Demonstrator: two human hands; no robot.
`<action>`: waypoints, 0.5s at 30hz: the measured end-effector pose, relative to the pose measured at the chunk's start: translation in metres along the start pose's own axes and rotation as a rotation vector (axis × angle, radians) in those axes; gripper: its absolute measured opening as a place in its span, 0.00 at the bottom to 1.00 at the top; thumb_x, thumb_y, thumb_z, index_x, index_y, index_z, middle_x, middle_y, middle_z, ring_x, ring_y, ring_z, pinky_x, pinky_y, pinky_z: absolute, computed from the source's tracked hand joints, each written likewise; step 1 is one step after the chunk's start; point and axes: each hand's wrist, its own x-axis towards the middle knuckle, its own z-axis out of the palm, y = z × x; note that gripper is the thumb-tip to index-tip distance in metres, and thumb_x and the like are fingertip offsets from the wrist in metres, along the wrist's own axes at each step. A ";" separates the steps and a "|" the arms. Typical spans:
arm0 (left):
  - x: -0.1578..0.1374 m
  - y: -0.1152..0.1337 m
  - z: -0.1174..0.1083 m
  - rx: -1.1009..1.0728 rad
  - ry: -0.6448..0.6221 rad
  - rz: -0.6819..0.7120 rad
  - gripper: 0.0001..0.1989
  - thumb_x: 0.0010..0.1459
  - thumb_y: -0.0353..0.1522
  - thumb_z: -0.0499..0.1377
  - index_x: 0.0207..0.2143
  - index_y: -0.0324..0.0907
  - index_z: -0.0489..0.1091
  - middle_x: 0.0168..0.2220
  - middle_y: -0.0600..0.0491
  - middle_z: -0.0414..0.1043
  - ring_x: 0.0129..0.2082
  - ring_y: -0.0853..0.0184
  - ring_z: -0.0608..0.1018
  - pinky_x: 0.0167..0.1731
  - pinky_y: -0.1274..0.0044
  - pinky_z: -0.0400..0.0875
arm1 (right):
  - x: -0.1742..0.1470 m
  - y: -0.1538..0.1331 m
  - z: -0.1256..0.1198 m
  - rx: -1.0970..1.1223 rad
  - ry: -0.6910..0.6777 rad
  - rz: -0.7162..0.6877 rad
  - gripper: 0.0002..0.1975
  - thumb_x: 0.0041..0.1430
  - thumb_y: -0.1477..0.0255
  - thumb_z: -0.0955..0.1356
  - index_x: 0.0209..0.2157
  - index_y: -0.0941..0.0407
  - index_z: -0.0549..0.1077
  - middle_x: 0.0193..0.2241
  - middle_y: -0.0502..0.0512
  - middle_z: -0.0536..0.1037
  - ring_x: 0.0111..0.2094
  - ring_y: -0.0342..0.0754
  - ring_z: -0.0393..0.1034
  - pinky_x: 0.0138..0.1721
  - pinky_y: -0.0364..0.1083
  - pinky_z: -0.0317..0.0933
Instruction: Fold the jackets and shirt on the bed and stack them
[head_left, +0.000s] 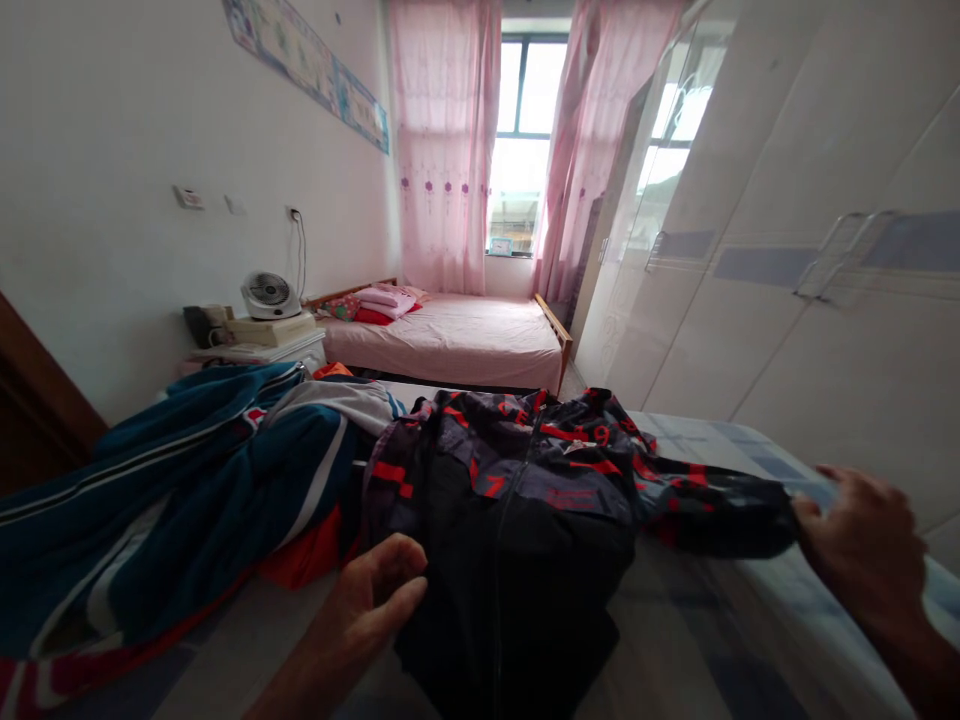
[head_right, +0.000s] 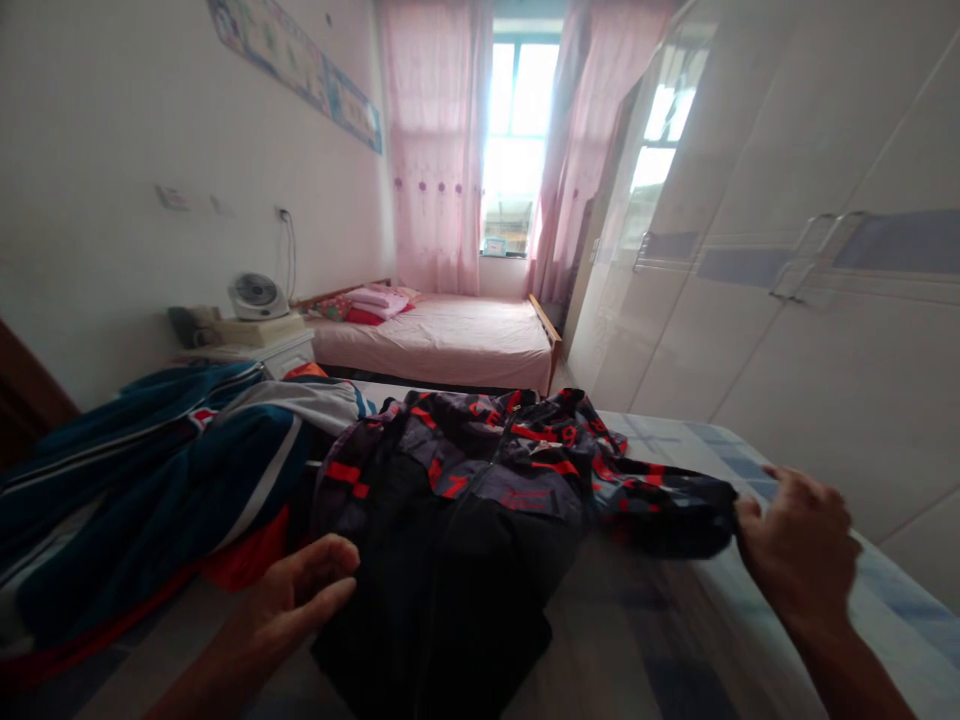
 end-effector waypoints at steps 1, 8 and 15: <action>-0.002 0.001 0.002 0.034 -0.015 -0.012 0.14 0.54 0.44 0.52 0.30 0.43 0.67 0.27 0.56 0.70 0.28 0.67 0.73 0.28 0.79 0.67 | -0.004 0.002 0.000 -0.003 -0.005 0.007 0.28 0.56 0.62 0.53 0.52 0.63 0.63 0.51 0.73 0.65 0.54 0.65 0.58 0.44 0.57 0.60; -0.006 -0.039 0.007 0.150 0.153 -0.207 0.35 0.47 0.50 0.58 0.54 0.41 0.62 0.50 0.46 0.71 0.51 0.54 0.72 0.50 0.68 0.65 | -0.098 -0.028 0.020 0.615 -0.883 0.088 0.25 0.50 0.51 0.62 0.38 0.56 0.75 0.29 0.55 0.77 0.31 0.52 0.72 0.30 0.47 0.64; 0.006 -0.028 0.025 -0.431 0.064 -0.331 0.36 0.38 0.44 0.66 0.50 0.37 0.66 0.51 0.41 0.70 0.51 0.51 0.72 0.48 0.67 0.69 | -0.120 -0.101 0.007 1.473 -1.145 0.506 0.16 0.48 0.63 0.71 0.39 0.54 0.73 0.35 0.53 0.79 0.35 0.47 0.73 0.34 0.43 0.66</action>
